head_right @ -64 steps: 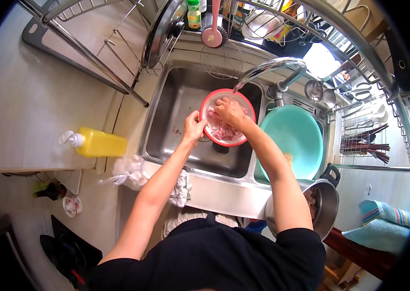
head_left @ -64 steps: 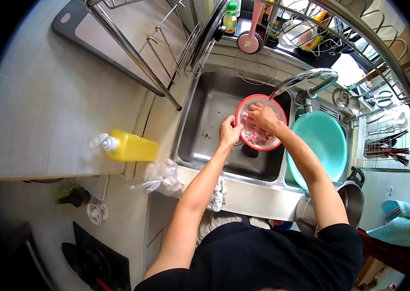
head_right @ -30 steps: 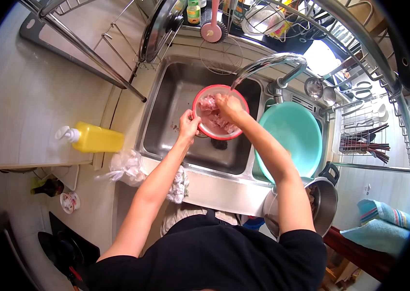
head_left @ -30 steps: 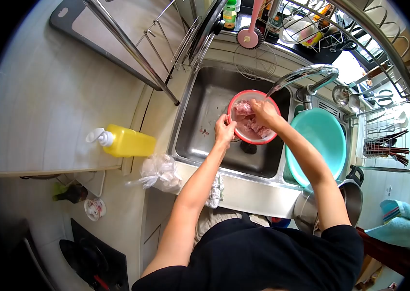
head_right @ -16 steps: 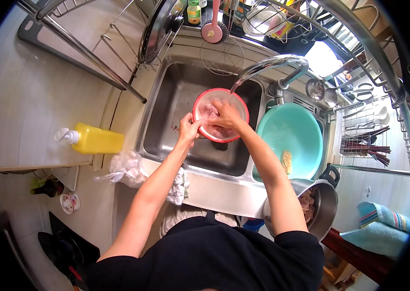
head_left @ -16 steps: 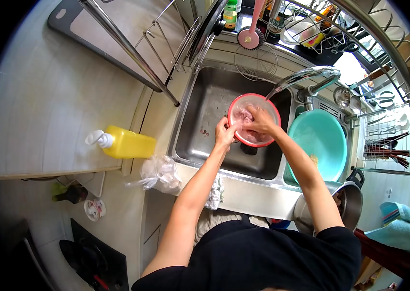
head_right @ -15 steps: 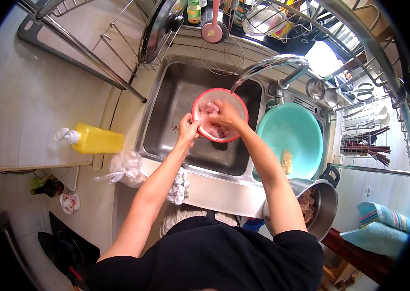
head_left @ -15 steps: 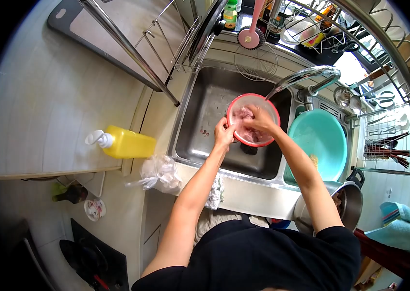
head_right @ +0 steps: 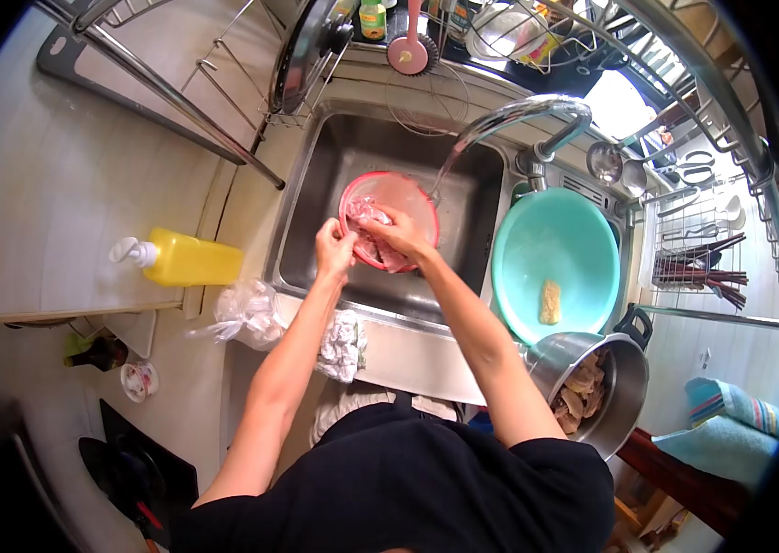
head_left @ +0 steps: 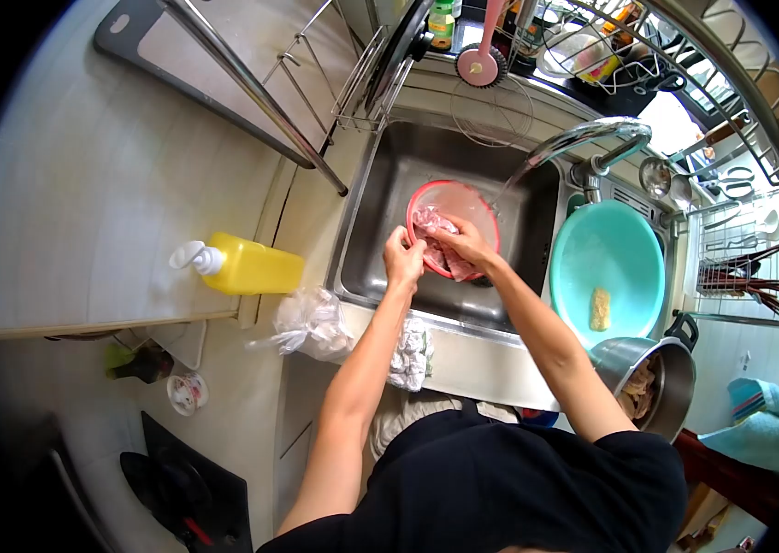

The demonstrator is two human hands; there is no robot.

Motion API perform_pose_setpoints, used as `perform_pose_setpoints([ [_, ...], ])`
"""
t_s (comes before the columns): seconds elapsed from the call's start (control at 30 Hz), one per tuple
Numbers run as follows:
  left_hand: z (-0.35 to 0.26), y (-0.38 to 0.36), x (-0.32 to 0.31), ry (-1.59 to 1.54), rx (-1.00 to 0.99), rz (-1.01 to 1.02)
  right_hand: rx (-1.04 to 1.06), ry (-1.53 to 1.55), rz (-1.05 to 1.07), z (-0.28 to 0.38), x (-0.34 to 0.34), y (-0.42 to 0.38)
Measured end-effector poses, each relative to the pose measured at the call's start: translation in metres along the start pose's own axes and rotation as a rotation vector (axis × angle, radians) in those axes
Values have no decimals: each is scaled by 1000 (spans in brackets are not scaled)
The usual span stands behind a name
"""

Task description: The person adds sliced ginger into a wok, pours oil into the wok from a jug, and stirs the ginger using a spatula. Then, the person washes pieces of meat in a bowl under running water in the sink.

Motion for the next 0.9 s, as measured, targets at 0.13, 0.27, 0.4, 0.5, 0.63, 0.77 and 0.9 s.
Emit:
perform_pose_setpoints([
  [0.13, -73, -8, 20, 667, -290, -134, -159, 479, -67, -15, -45, -2],
  [0.27, -123, -17, 1, 967, -427, -128, -235, 1004, -76, -27, -87, 11],
  [0.4, -137, -18, -31, 1193, -507, -129, -388, 1445, 168, -42, -122, 30],
  [0.5, -133, -13, -58, 1217, -627, -151, -309, 1628, 157, -19, -109, 41],
  [0.63, -137, -14, -91, 1313, -791, -175, -161, 1691, 63, 10, -72, 44],
  [0.77, -130, 3, -86, 1004, -516, -24, -140, 1109, -135, -42, 1, 51],
  [0.9, -61, 35, -66, 656, -312, 51, 52, -106, -690, -8, 88, 30],
])
Point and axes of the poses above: each hand's wrist, its own y-axis towards the middle knuckle, its own x-axis out of the back of the hand, z = x × y, the point moved 9 cm from there along y, towards the middle knuckle, and after that the axes turned 4 degrees about -z, right-handed, at the moved point
